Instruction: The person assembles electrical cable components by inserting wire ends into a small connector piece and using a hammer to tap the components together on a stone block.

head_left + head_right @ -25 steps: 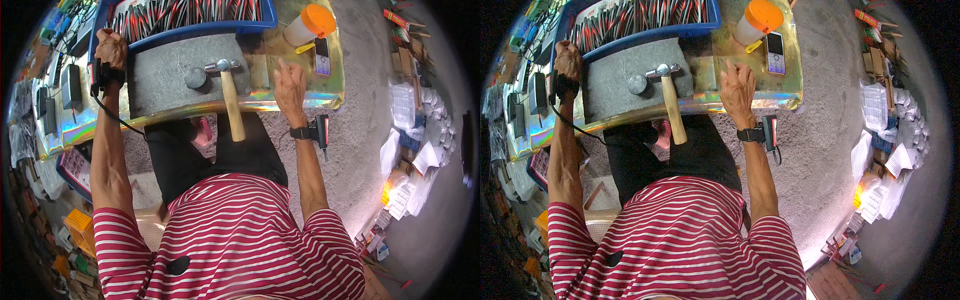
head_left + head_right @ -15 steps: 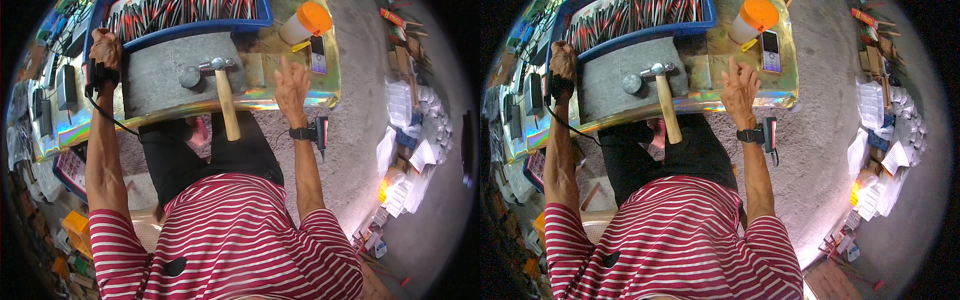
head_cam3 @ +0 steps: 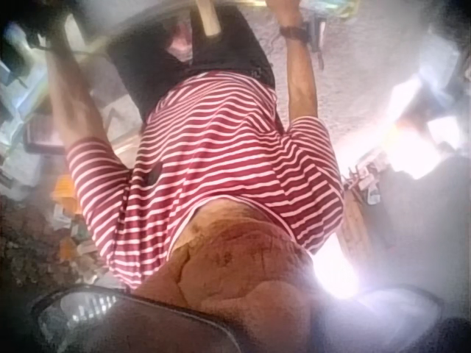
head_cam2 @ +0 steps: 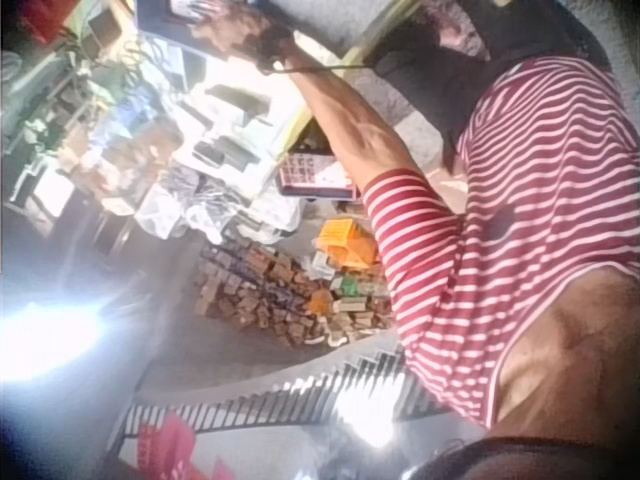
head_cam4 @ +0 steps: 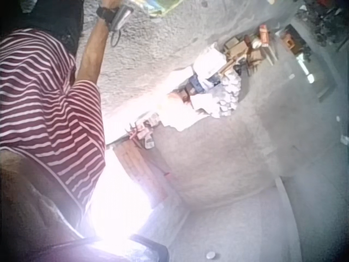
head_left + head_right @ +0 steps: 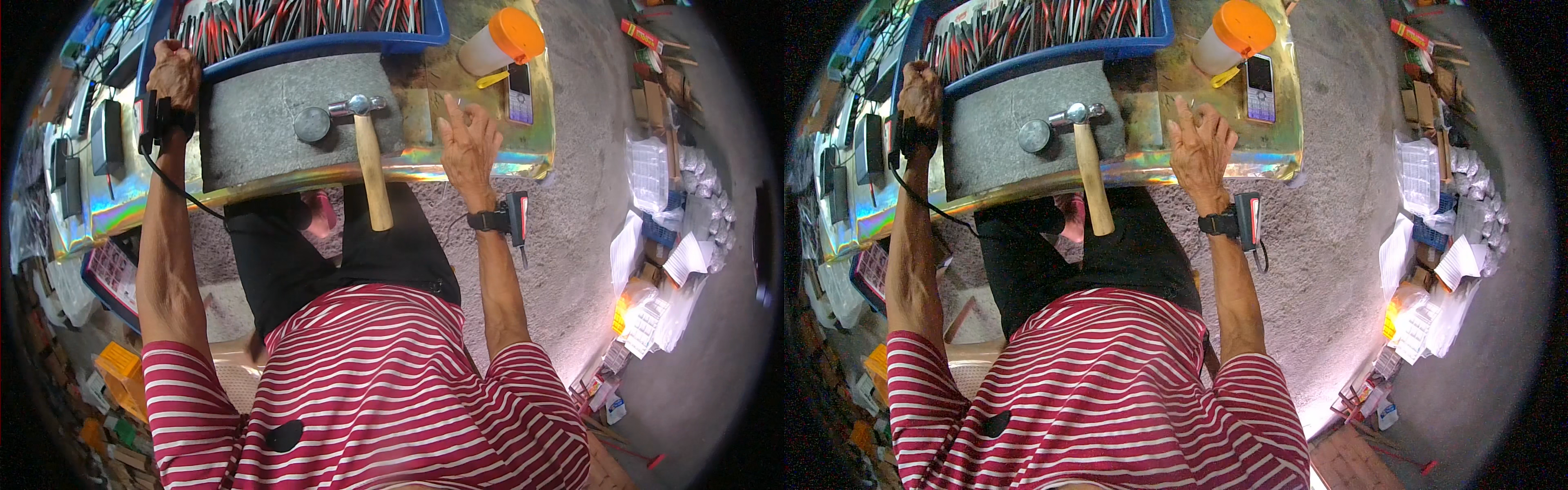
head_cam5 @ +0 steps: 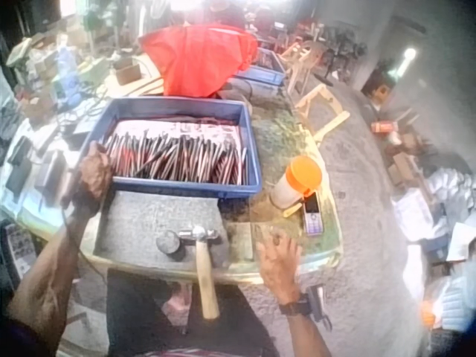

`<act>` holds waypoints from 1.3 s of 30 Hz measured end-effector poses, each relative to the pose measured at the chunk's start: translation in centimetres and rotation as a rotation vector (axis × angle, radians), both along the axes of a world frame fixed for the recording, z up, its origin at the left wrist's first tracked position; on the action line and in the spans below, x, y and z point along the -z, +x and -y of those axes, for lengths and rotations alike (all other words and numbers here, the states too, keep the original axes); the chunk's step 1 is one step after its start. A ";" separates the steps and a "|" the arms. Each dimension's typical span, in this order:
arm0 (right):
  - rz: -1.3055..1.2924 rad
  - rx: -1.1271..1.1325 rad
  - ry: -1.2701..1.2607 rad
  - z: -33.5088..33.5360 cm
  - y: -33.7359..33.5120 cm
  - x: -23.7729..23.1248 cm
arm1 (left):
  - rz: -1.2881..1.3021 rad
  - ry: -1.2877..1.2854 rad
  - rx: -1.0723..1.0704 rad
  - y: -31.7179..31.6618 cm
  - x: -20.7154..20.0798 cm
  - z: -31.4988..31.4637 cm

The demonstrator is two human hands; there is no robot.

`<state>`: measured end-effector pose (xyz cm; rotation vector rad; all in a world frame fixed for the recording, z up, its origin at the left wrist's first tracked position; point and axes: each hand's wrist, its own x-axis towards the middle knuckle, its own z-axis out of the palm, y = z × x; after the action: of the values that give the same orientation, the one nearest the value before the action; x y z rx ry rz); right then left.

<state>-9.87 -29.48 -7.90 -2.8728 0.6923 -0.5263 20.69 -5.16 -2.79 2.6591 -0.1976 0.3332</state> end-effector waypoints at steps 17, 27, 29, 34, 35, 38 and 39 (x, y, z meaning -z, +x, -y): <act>0.042 0.080 -0.008 0.3 0.1 0.3 | 0.101 0.015 0.093 0.2 0.8 -0.5; 0.205 0.104 0.044 2.2 0.3 1.9 | 0.089 0.002 0.061 0.4 0.8 -0.6; 0.202 0.094 0.032 2.0 0.1 1.9 | 0.092 -0.023 0.093 -0.2 0.5 -0.4; 0.215 0.102 0.049 1.9 0.1 1.8 | 0.054 -0.043 0.080 -1.2 -0.3 -0.1; 0.207 0.103 0.047 2.0 0.0 1.9 | 0.052 -0.036 0.095 -1.1 -0.2 -0.3; 0.228 0.107 0.026 2.0 0.1 2.2 | 0.104 0.022 0.113 0.3 0.7 -0.8; 0.253 0.115 0.010 2.0 0.2 2.3 | 0.102 0.020 0.114 0.3 0.8 -0.6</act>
<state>-9.68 -31.45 -10.22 -2.7004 0.8156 -0.8804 21.04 -4.53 -3.59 2.6392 -0.3857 0.4323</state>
